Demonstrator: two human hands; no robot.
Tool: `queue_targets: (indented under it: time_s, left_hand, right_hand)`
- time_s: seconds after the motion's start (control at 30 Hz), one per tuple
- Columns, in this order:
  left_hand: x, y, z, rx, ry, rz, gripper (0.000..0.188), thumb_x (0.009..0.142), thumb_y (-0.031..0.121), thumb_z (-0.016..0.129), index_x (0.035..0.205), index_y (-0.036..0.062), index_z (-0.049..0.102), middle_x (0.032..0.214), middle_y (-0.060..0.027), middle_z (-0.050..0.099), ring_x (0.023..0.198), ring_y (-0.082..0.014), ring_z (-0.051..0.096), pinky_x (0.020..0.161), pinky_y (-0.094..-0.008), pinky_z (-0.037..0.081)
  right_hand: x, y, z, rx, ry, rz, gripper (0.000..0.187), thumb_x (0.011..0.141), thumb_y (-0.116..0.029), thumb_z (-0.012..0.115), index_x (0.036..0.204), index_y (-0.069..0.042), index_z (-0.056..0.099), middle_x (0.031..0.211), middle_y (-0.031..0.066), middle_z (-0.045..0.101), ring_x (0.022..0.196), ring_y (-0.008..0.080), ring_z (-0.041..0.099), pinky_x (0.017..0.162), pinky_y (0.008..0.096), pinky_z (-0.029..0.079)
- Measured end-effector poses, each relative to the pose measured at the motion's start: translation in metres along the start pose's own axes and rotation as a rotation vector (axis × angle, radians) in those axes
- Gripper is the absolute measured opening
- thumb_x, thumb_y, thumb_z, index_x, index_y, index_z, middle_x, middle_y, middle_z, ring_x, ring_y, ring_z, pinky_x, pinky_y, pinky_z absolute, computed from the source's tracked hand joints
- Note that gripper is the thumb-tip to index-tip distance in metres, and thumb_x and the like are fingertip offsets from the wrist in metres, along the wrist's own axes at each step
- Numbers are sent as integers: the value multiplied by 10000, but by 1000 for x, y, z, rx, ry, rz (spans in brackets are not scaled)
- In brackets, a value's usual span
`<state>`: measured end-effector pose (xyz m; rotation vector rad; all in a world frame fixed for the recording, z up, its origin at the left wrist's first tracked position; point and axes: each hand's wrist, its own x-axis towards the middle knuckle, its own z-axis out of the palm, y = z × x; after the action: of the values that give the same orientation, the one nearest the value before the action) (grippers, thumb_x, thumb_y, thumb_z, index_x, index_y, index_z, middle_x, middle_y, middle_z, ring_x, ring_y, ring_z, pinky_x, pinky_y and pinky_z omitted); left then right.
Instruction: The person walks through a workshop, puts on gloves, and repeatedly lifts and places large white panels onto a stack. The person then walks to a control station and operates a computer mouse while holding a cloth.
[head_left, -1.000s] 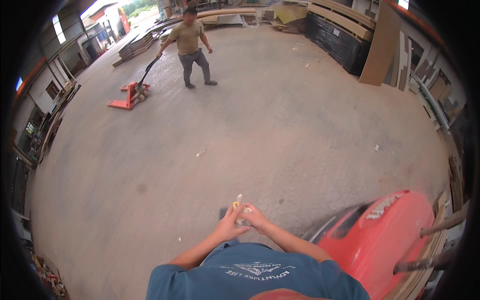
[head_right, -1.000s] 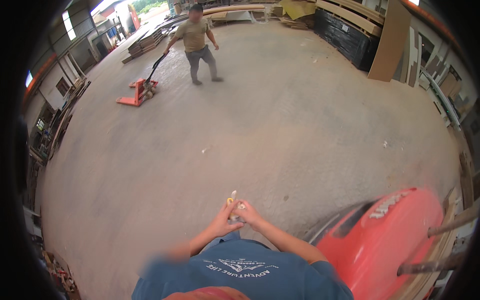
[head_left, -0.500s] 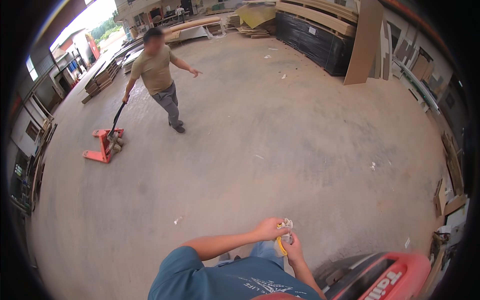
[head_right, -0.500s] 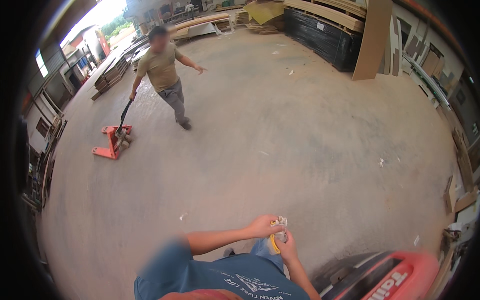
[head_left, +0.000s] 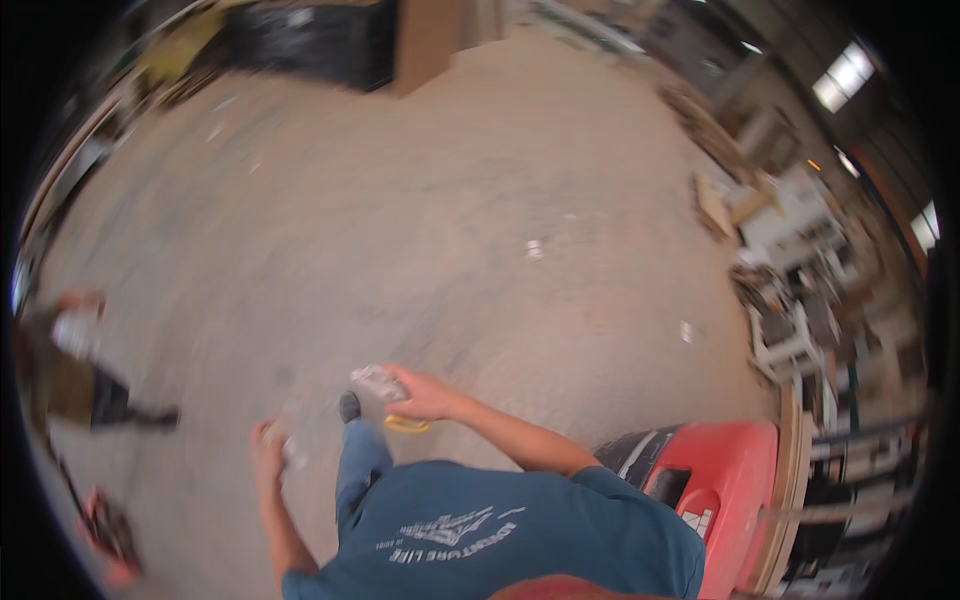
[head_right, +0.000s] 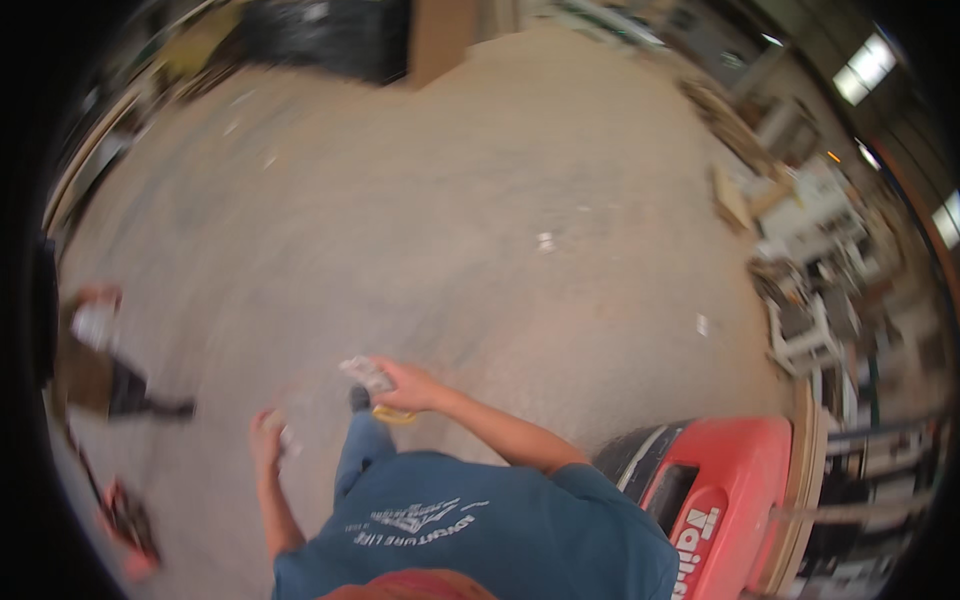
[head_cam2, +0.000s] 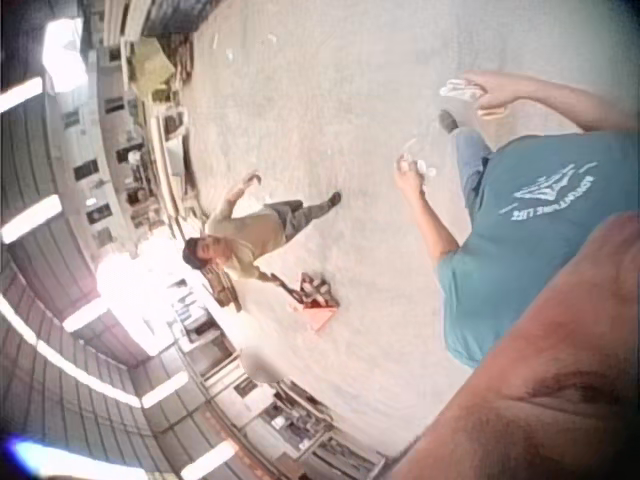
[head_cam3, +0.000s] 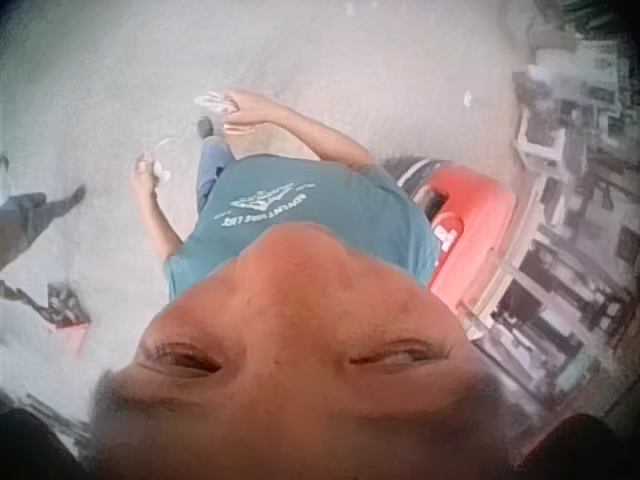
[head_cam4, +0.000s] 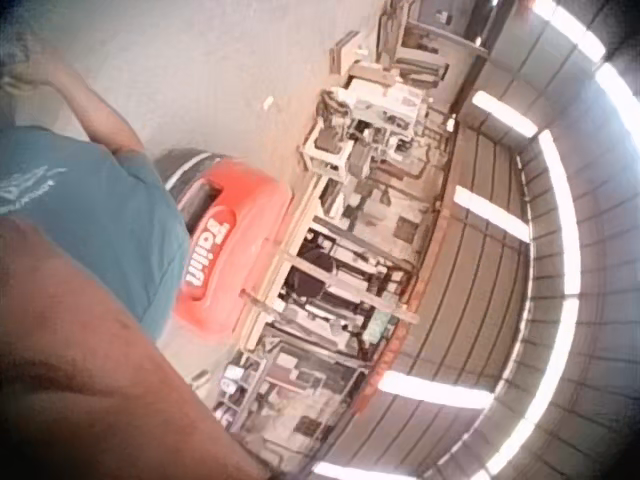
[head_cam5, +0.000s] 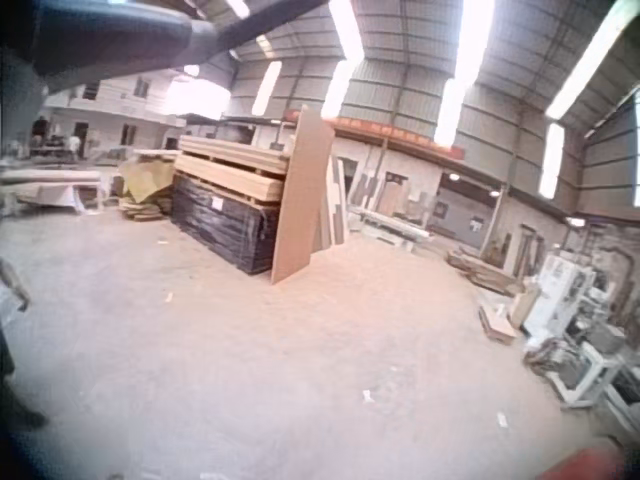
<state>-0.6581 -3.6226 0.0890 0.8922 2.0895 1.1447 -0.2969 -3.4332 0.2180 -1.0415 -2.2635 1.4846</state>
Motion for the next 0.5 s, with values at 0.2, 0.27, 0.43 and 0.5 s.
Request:
queue_targets:
  time_s: [0.2, 0.27, 0.43, 0.5]
  left_hand:
    - [273, 128, 82, -87, -62, -27, 277, 814, -4, 645, 1084, 18, 706, 874, -40, 670, 728, -131, 617, 643, -294, 513]
    - [352, 221, 174, 25, -206, -18, 265, 800, 26, 657, 1058, 2, 709, 817, -43, 664, 671, -131, 607, 609, -302, 506]
    - [434, 566, 464, 265, -666, 382, 646, 812, 146, 712, 1425, 66, 525, 1161, -132, 643, 999, -230, 609, 856, -375, 488]
    - [438, 693, 543, 17, -617, 846, 823, 830, 142, 752, 1553, 81, 363, 1497, -170, 519, 1356, -335, 519, 1115, -419, 417]
  right_hand:
    - [102, 211, -167, 20, 59, 170, 916, 764, -250, 775, 1547, -113, 317, 1304, 208, 614, 1177, 327, 613, 1006, 405, 480]
    - [60, 307, -198, 49, 237, 466, 826, 757, -278, 793, 1476, -86, 435, 1313, 210, 613, 1203, 336, 606, 1017, 411, 474]
    - [-127, 455, -214, -497, -48, 1096, 370, 881, -490, 636, 795, -164, 788, 861, 67, 748, 976, 275, 688, 884, 395, 531]
    - [-185, 483, -228, -147, 184, 1385, 339, 857, -457, 656, 819, -144, 780, 861, 91, 743, 960, 298, 689, 862, 408, 534]
